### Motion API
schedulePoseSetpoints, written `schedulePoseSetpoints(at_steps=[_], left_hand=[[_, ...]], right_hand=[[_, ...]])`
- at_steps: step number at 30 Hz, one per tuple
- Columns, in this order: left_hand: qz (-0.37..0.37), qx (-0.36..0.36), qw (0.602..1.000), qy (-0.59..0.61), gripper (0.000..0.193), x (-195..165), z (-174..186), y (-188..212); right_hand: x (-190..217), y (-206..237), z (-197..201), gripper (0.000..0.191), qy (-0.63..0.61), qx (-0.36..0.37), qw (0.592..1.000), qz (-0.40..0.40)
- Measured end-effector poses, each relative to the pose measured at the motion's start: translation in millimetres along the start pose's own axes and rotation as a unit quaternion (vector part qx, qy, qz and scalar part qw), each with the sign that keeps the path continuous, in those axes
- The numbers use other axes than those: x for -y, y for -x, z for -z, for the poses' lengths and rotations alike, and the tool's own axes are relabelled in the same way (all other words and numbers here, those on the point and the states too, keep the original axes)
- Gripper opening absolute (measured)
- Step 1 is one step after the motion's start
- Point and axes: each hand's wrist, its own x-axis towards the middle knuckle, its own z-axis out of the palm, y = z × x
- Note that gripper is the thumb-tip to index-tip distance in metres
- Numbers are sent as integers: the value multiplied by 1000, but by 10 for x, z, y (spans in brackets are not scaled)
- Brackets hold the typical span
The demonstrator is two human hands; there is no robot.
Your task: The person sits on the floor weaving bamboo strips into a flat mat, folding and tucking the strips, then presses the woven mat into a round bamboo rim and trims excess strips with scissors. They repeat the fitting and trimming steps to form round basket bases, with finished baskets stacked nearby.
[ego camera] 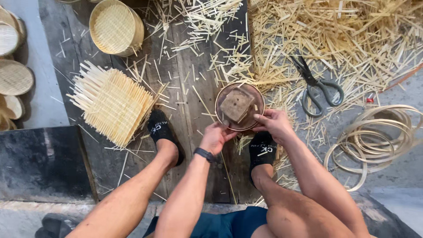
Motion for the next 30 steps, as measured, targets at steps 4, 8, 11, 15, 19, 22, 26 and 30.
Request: schedulePoseSetpoints(at_steps=[4, 8, 11, 15, 19, 22, 26, 30], left_hand=[[-18, -78, 996, -50, 16, 316, -88, -167], [-37, -119, 988, -91, 15, 359, -121, -246], [-127, -86, 962, -224, 16, 130, -142, -52], [-378, -20, 816, -436, 25, -327, -279, 391], [-425, 80, 805, -406, 48, -468, -665, 667], [-421, 80, 833, -350, 54, -442, -858, 648], [-382, 26, 827, -411, 57, -364, -782, 438], [-282, -67, 938, -191, 64, -611, -408, 10]], right_hand=[[-101, -82, -64, 20, 53, -54, 997, -11], [-143, -98, -137, 22, 72, -85, 993, 28], [-54, 2, -106, 29, 233, -96, 966, 56], [176, 244, -55, 55, 15, -78, 992, 102], [217, 358, -274, 61, -103, -8, 994, 22], [155, 327, -390, 52, -179, -6, 984, 14], [130, 236, -248, 38, -214, 88, 972, 49], [199, 249, 153, 38, -280, 60, 957, -44]])
